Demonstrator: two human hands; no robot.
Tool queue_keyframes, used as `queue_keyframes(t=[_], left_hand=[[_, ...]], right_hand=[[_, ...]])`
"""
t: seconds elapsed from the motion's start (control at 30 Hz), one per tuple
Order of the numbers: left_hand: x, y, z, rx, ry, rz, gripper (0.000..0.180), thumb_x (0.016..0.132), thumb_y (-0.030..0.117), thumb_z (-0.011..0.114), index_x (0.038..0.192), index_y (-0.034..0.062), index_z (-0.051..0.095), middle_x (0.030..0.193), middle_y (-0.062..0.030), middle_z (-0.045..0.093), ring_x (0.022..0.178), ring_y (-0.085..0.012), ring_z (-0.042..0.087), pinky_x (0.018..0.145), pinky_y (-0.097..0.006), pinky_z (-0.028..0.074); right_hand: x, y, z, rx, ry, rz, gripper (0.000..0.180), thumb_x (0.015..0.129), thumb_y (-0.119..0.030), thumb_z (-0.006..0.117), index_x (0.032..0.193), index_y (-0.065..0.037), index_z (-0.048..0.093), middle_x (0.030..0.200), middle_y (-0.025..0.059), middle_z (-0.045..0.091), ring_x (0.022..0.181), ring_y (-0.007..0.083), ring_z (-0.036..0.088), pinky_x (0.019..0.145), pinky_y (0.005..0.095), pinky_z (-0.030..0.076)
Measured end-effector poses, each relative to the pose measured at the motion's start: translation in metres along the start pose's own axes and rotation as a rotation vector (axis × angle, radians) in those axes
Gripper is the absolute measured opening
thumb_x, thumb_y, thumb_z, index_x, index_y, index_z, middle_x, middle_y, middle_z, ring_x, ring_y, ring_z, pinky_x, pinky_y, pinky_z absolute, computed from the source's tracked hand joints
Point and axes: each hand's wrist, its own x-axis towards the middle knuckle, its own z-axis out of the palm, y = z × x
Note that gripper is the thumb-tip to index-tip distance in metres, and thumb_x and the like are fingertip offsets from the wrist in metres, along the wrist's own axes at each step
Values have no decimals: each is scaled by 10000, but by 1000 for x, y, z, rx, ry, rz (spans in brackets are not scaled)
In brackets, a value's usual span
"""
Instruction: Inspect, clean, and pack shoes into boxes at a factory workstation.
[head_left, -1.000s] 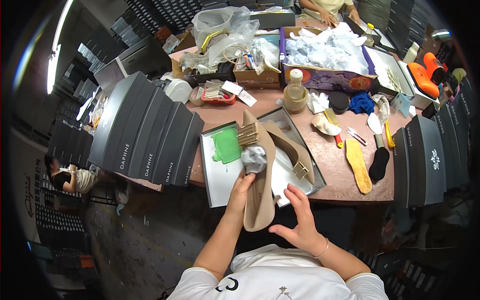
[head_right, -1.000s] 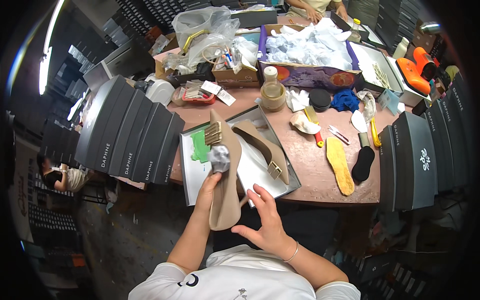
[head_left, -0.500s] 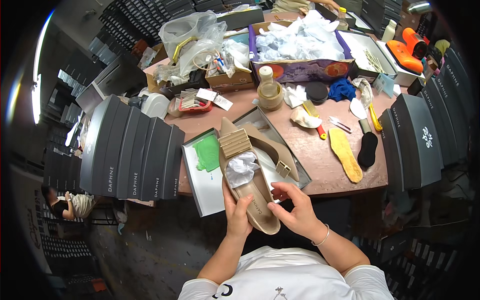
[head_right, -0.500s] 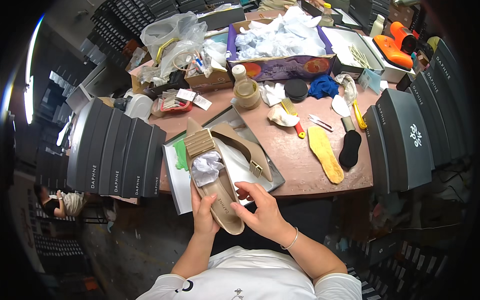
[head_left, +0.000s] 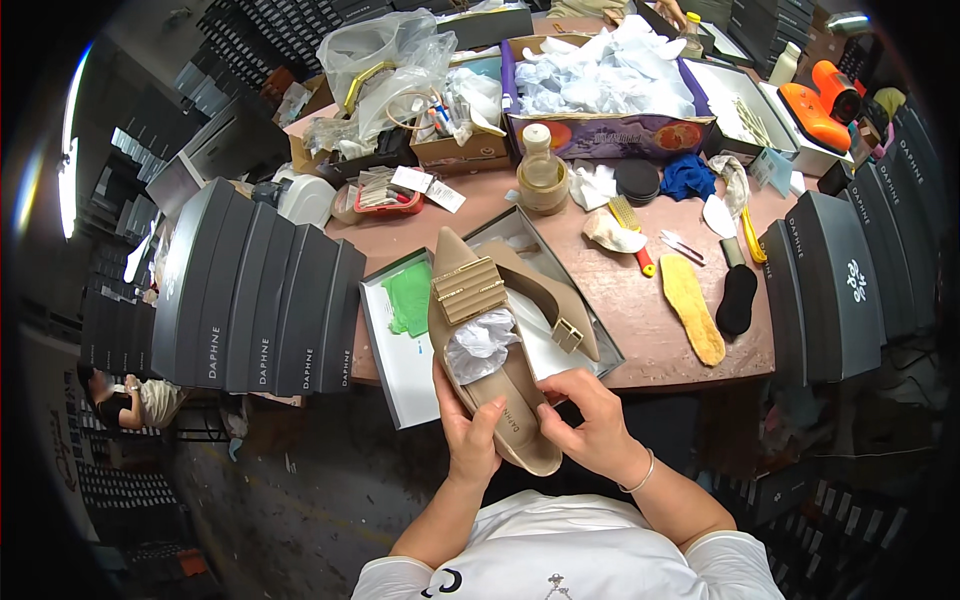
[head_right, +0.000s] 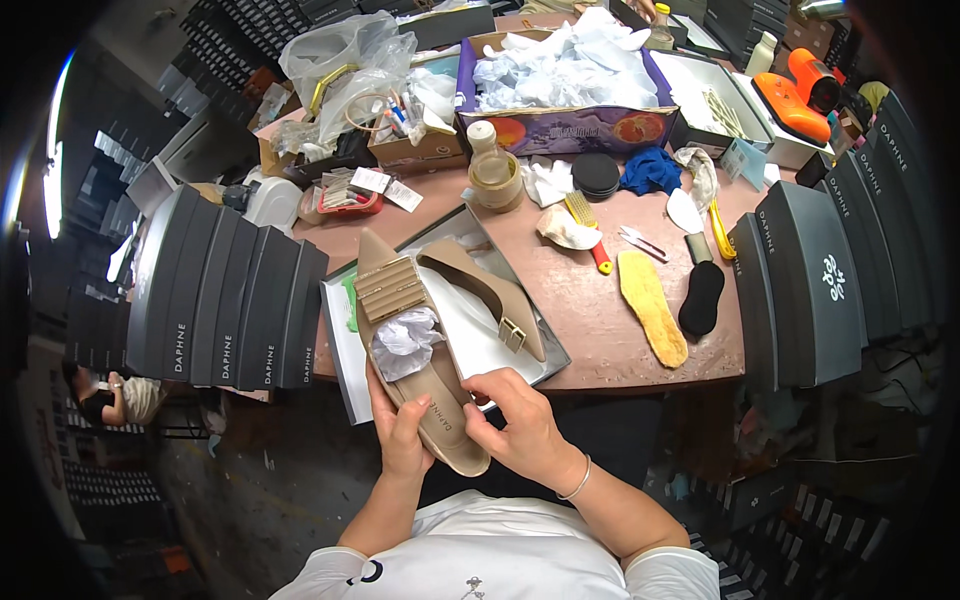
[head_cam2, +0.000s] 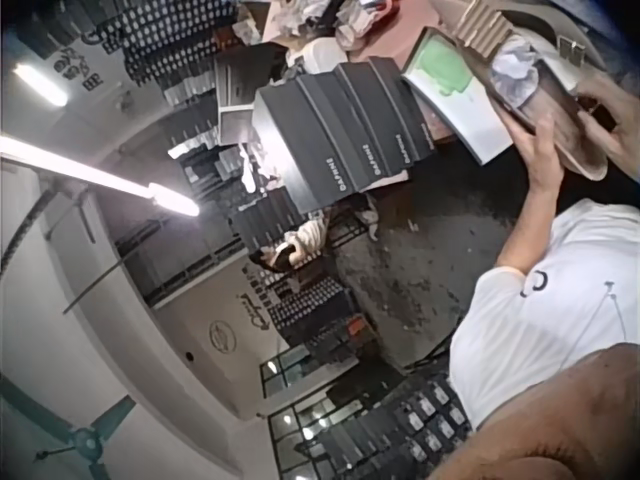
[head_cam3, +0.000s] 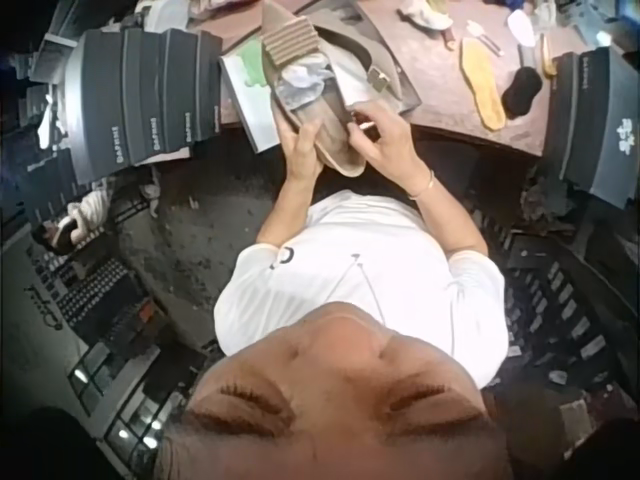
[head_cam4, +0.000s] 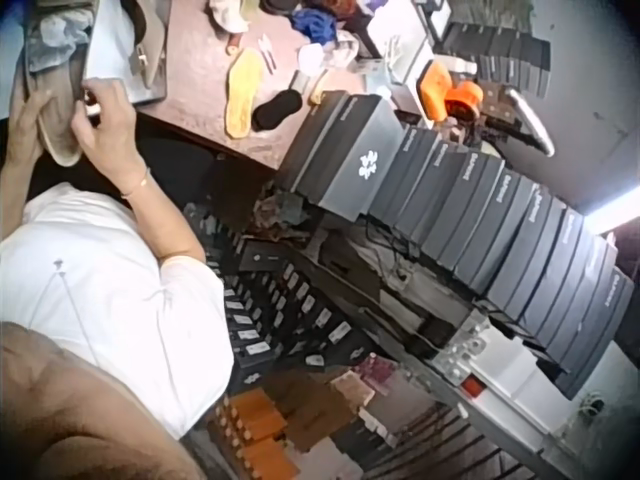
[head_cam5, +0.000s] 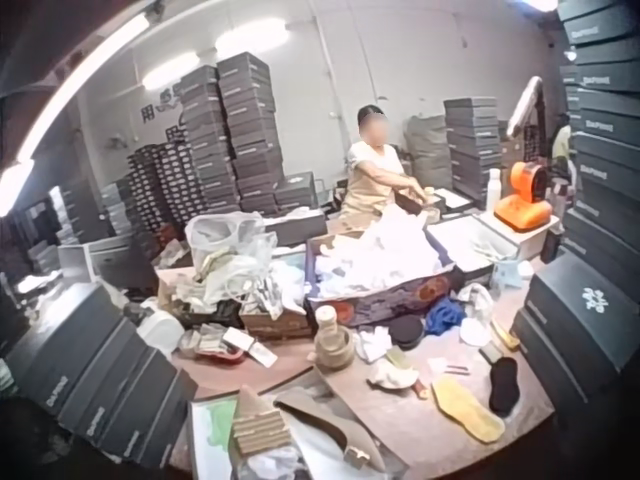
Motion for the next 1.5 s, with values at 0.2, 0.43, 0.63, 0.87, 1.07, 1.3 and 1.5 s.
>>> queue_keyframes(t=[0.2, 0.43, 0.63, 0.87, 1.07, 1.3, 1.5], left_hand=[[-1, 1, 1, 8, 19, 9, 885, 763, 44, 613, 1498, 61, 121, 1363, -130, 367, 1233, -225, 428, 1022, -372, 403], [-2, -3, -5, 135, 30, 95, 896, 781, 66, 628, 1497, 23, 91, 1396, -140, 345, 1257, -219, 406, 1042, -354, 374], [-3, -1, 1, 131, -19, 64, 831, 827, 84, 611, 1486, -11, 113, 1397, -155, 357, 1270, -226, 403, 1062, -348, 348], [0, -1, 1, 75, -22, 170, 692, 906, 102, 547, 1473, -45, 179, 1453, -170, 333, 1322, -228, 372, 1103, -351, 291], [10, 6, -7, 88, 6, 253, 400, 895, 15, 553, 1288, -8, 483, 1394, -158, 385, 1256, -200, 434, 1074, -360, 337], [14, 7, -4, 176, 61, 297, 269, 853, -13, 609, 1120, -9, 571, 1289, -116, 416, 1160, -166, 471, 1010, -317, 394], [14, 6, -2, 204, 81, 289, 273, 824, -63, 566, 1094, -29, 580, 1286, -103, 399, 1119, -158, 495, 993, -301, 408]], right_hand=[[-2, 2, -1, -33, -10, -32, 213, 744, 9, 693, 945, 2, 624, 855, 112, 606, 742, 225, 629, 677, 309, 519], [-6, 12, 2, -98, -23, -90, 218, 742, -3, 721, 934, -8, 619, 876, 97, 622, 787, 209, 619, 698, 296, 503], [7, 9, 1, 439, -166, 326, 656, 876, -112, 680, 1427, 4, 342, 1296, 136, 522, 1122, 179, 542, 948, 316, 453], [-2, 16, 14, 607, -254, 498, 445, 987, -125, 434, 1400, 37, 395, 1287, 102, 542, 1151, 139, 503, 1002, 278, 385], [-12, 18, 22, 707, -150, 553, 449, 965, -87, 415, 1394, 45, 402, 1294, 107, 546, 1159, 147, 513, 1009, 283, 384], [-21, 15, 25, 701, -124, 544, 428, 936, -50, 412, 1354, 41, 435, 1223, 86, 574, 1096, 127, 541, 964, 277, 425], [-24, 22, 26, 761, -122, 595, 418, 938, -48, 409, 1346, 35, 443, 1202, 83, 582, 1057, 126, 561, 927, 281, 454]])
